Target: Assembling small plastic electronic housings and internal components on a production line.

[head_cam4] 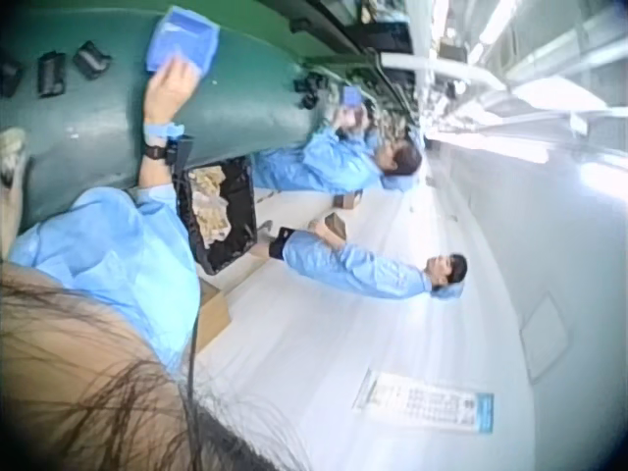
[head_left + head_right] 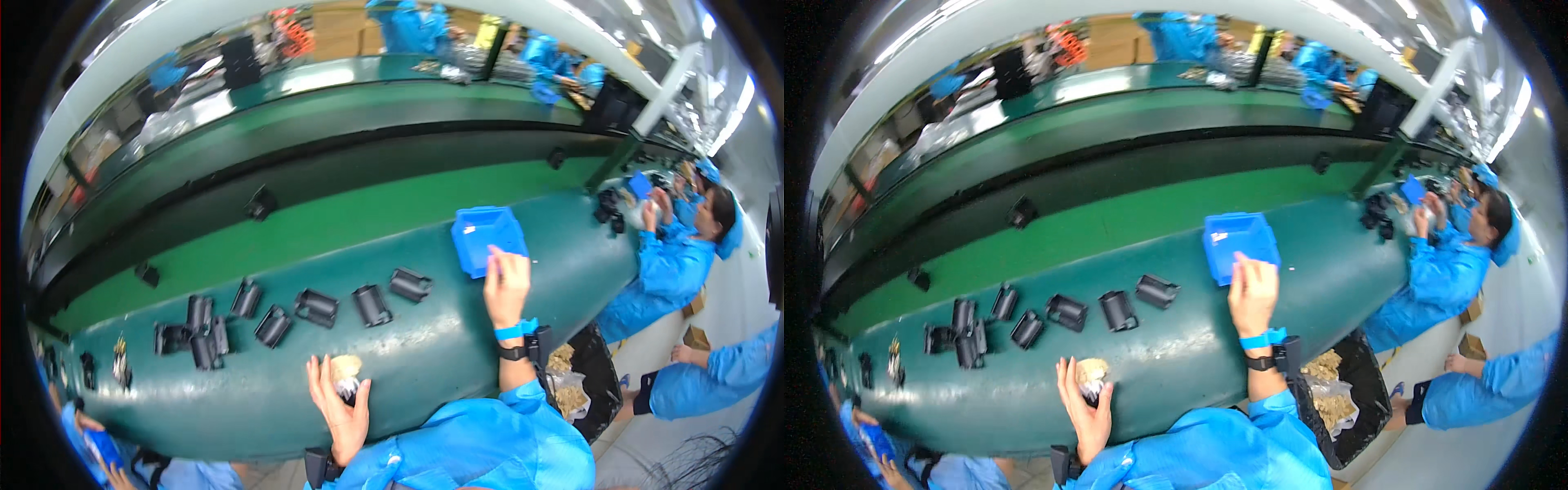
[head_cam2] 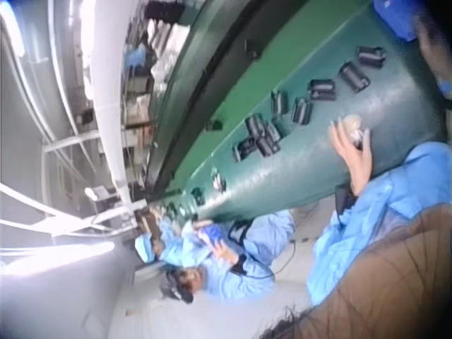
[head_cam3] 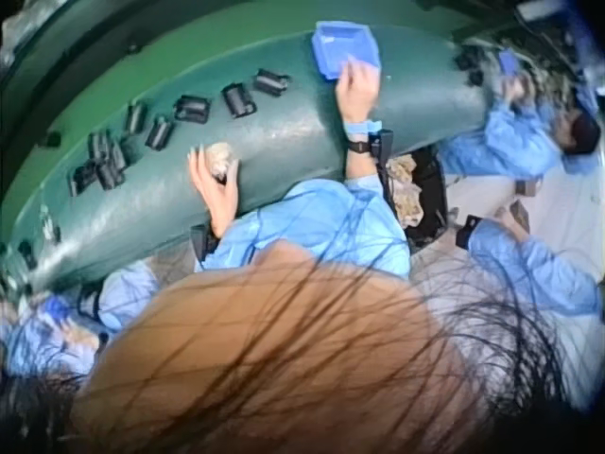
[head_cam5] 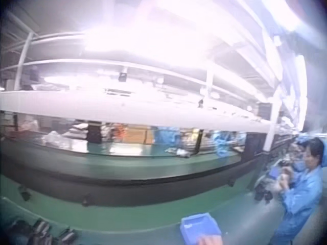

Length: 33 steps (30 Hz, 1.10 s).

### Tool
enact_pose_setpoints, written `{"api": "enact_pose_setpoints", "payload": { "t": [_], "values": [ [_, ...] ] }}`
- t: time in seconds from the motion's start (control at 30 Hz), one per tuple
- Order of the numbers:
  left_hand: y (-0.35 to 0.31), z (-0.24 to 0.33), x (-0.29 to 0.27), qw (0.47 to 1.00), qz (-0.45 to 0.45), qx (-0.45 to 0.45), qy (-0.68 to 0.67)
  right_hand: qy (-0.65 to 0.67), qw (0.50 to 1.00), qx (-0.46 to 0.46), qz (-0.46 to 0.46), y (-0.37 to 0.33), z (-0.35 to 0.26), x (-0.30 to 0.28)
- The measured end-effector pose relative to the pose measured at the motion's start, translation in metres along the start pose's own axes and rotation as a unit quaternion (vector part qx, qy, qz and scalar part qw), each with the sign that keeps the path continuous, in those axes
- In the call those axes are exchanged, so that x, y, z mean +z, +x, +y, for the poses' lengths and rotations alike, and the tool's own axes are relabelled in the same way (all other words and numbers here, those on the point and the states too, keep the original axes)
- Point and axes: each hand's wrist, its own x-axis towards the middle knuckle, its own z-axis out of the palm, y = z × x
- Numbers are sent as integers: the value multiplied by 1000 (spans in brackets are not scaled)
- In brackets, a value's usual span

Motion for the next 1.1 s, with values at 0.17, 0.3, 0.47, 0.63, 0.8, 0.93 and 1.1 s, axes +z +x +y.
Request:
{"api": "enact_pose_setpoints", "payload": {
  "t": [0.17,0.3,0.47,0.63,0.8,0.93,1.1],
  "values": [
    [19,-5,-15,990,-2,-43,-136,-2,1000,21,-4,3,-10,-16],
    [29,-13,-17,998,-38,-14,-47,101,986,21,-131,7,-36,-27],
    [21,-9,9,991,-67,24,113,228,866,-114,-430,3,-89,-42],
    [19,5,23,995,-89,28,47,247,803,-156,-520,-20,-110,-17],
    [21,2,1,993,-103,2,-61,278,783,-162,-533,-26,-111,-4],
    [11,-1,-6,997,-71,-9,-19,296,773,-142,-543,-30,-116,1],
    [6,4,15,987,-138,35,70,292,797,-136,-511,-50,-119,0]
  ]
}}
